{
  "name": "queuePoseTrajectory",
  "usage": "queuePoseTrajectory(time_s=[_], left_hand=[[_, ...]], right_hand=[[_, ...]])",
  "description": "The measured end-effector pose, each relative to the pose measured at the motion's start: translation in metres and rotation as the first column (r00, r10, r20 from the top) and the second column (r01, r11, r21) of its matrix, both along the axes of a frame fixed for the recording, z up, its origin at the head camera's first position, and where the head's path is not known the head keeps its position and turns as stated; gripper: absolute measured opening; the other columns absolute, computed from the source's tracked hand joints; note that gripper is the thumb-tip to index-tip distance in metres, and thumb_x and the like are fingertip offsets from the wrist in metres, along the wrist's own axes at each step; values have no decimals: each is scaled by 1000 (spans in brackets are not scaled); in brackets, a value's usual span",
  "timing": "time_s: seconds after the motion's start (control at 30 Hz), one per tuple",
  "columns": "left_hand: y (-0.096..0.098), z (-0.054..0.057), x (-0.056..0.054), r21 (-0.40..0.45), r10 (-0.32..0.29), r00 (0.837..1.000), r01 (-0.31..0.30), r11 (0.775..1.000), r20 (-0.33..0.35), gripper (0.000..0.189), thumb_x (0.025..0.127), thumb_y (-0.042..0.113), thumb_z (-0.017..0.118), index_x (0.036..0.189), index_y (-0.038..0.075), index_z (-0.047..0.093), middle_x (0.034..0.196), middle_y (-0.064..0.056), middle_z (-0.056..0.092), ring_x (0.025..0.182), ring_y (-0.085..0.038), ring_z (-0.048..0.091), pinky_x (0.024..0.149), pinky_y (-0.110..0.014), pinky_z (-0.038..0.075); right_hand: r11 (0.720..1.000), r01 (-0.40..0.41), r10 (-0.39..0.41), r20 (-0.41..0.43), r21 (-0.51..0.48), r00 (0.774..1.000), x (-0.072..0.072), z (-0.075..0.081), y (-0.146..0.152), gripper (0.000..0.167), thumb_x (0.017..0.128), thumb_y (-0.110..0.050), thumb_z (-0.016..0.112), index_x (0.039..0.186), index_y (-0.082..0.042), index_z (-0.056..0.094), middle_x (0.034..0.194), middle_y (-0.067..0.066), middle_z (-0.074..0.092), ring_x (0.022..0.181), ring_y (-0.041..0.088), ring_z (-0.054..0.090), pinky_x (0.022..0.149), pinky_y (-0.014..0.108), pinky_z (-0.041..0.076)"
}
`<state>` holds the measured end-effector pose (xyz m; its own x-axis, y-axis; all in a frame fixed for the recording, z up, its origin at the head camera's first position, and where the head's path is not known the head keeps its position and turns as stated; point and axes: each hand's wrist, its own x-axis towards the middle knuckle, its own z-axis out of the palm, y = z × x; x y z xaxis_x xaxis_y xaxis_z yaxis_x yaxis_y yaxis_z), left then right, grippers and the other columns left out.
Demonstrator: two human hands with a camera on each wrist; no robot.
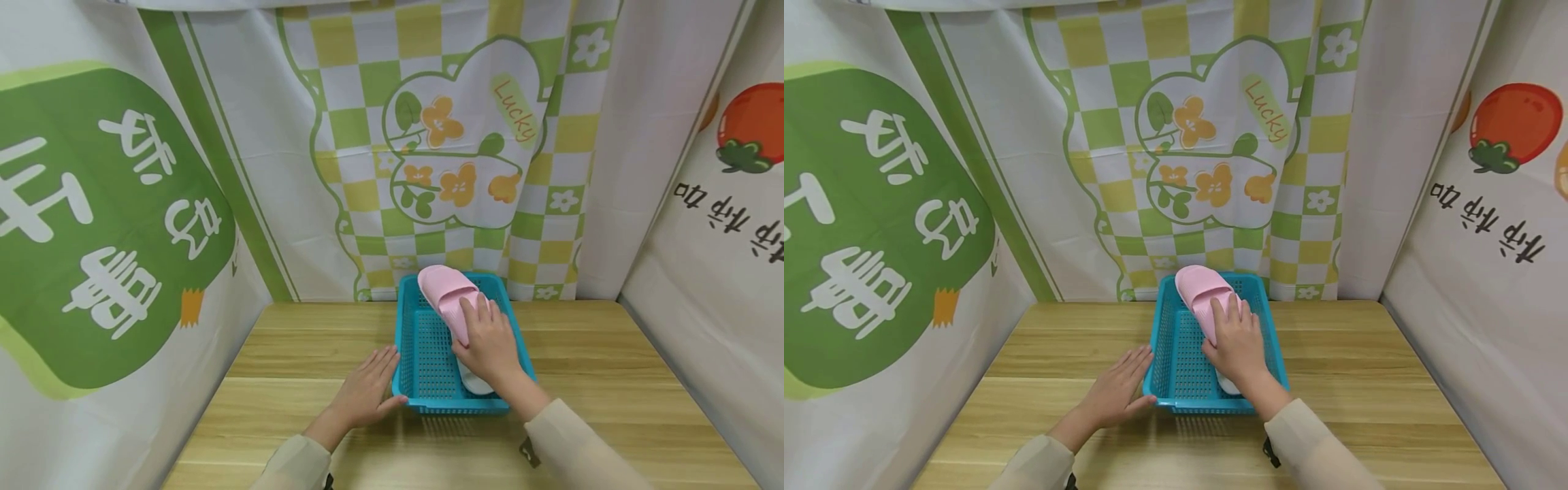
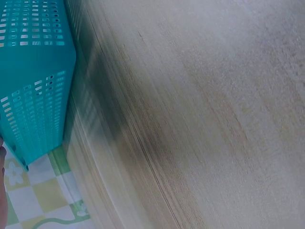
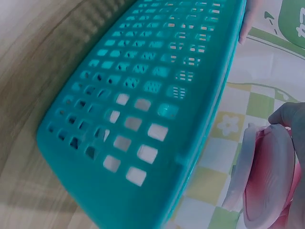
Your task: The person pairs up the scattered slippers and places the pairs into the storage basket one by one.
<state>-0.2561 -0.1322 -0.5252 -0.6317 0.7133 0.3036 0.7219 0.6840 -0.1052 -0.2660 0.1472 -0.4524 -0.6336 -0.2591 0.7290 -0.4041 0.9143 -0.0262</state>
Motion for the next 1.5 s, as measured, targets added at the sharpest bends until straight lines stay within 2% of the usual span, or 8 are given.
queuePoseTrajectory(time_s=[0.47,0.63,0.93,1.13,1.33,1.5], left_hand=[[-1,-2,-1,-6,9,1000,-9,1000,-3,83,99,61,29,148,-6,32,154,-20,29,143,-30,26,116,-39,17],[0,-1,0,-9,13,1000,-13,1000,6,83,99,61,30,148,-6,31,154,-20,28,143,-30,25,116,-39,16],[0,-1,0,-28,22,1000,-22,999,22,82,99,60,29,149,-5,30,155,-20,27,144,-29,22,116,-38,15],[-1,-1,0,-29,22,1000,-22,999,17,82,99,60,29,148,-6,30,155,-20,27,143,-30,24,116,-39,16],[-1,-2,0,-22,20,999,-20,1000,25,82,99,59,30,149,-6,30,155,-20,27,144,-29,23,116,-39,16],[-1,-2,-1,-25,20,1000,-19,999,20,82,99,59,31,149,-5,30,155,-20,27,143,-29,23,116,-39,16]], right_hand=[[990,115,-103,147,-76,984,-5,-8,-20,68,69,-26,76,128,-1,52,125,33,52,107,52,51,77,61,47],[985,152,-129,230,-84,965,-6,-8,-27,67,73,-27,74,131,-1,51,126,32,50,110,51,49,81,61,46],[973,218,-186,291,-81,938,-13,-13,-42,71,73,-30,75,133,-1,51,124,33,50,107,51,50,82,63,44],[960,272,-228,373,-71,899,-18,-15,-53,71,75,-31,73,136,-1,49,129,33,48,111,52,48,86,63,42],[951,303,-256,395,-61,882,-22,-19,-60,72,74,-33,74,135,-2,50,126,32,49,107,50,50,81,60,45],[946,320,-268,427,-53,863,-24,-23,-65,76,74,-35,75,137,-2,49,130,34,48,107,51,51,83,61,45]])
